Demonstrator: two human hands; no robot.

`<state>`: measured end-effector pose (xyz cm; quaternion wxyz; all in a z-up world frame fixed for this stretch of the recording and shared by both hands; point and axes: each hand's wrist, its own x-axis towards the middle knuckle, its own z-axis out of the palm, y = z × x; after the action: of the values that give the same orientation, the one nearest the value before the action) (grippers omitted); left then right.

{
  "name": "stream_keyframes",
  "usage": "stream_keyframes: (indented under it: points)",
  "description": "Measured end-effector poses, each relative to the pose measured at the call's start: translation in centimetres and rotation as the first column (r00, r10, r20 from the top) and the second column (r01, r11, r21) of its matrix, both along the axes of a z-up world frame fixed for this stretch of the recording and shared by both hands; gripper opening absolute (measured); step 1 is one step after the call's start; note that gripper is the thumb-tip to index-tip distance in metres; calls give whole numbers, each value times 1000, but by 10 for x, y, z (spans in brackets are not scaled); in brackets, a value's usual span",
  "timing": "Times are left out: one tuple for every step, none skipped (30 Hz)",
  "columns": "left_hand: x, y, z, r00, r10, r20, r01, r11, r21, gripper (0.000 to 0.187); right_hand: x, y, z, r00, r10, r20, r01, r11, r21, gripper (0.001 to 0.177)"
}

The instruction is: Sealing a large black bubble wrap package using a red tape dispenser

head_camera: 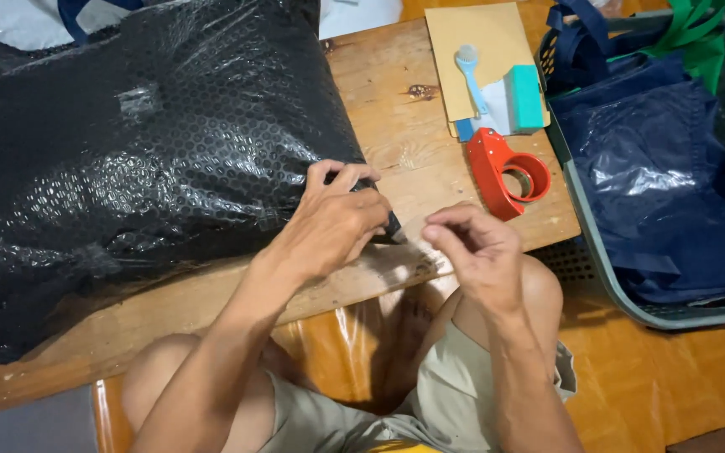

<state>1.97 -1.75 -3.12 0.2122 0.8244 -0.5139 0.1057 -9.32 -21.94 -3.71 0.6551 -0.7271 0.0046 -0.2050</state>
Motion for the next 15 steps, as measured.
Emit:
stream_keyframes:
  points:
    - [6,-1,-3,1000,2,0,-2,1000,-2,5,2,1,-5,1000,2,0,-2,1000,-2,12]
    - [12,-2,-6,1000,6,-11,-5,999,33,6,4,1,-10,1000,4,-13,-5,1000,-13,13]
    - [16,-2,-9,1000,6,-25,-4,998,69,8,3,2,-15,1000,3,-29,-4,1000,-22,14]
    - [18,-3,-10,1000,4,-28,-2,998,69,8,3,6,-15,999,1,-32,-2,1000,-22,14]
    - [21,-4,-12,998,10,-60,-4,995,103,9,4,10,-15,999,-3,-35,2,1000,-9,14]
    - [24,-5,-13,996,18,-92,-5,991,136,11,6,13,-15,999,-7,-37,7,1000,5,15]
    - [26,-6,-14,995,18,-94,-5,991,134,11,7,14,-15,999,-6,-39,6,1000,3,15]
    - [28,-7,-15,991,35,-131,-15,989,150,11,8,16,-15,999,-14,-51,13,1000,-13,16]
    - [29,-7,-16,985,55,-166,-27,985,168,12,9,17,-16,998,-19,-59,17,999,-28,18]
    - [28,-7,-10,985,58,-165,-30,985,168,12,10,17,-20,998,-16,-59,15,1000,-28,18]
    - [28,-7,-4,971,65,-230,-26,985,170,9,11,17,-24,997,-23,-79,21,999,-26,19]
    - [28,-6,2,953,72,-293,-22,985,172,9,13,17,-27,995,-29,-99,27,999,-25,21]
    - [28,-7,4,954,74,-291,-24,985,170,9,14,15,-33,995,-27,-97,25,999,-27,21]
    - [28,-7,6,942,77,-326,-23,986,166,17,16,13,-38,994,-23,-107,21,1000,-20,22]
    - [28,-8,9,928,80,-365,-21,987,162,26,17,10,-42,992,-20,-122,18,1000,-13,23]
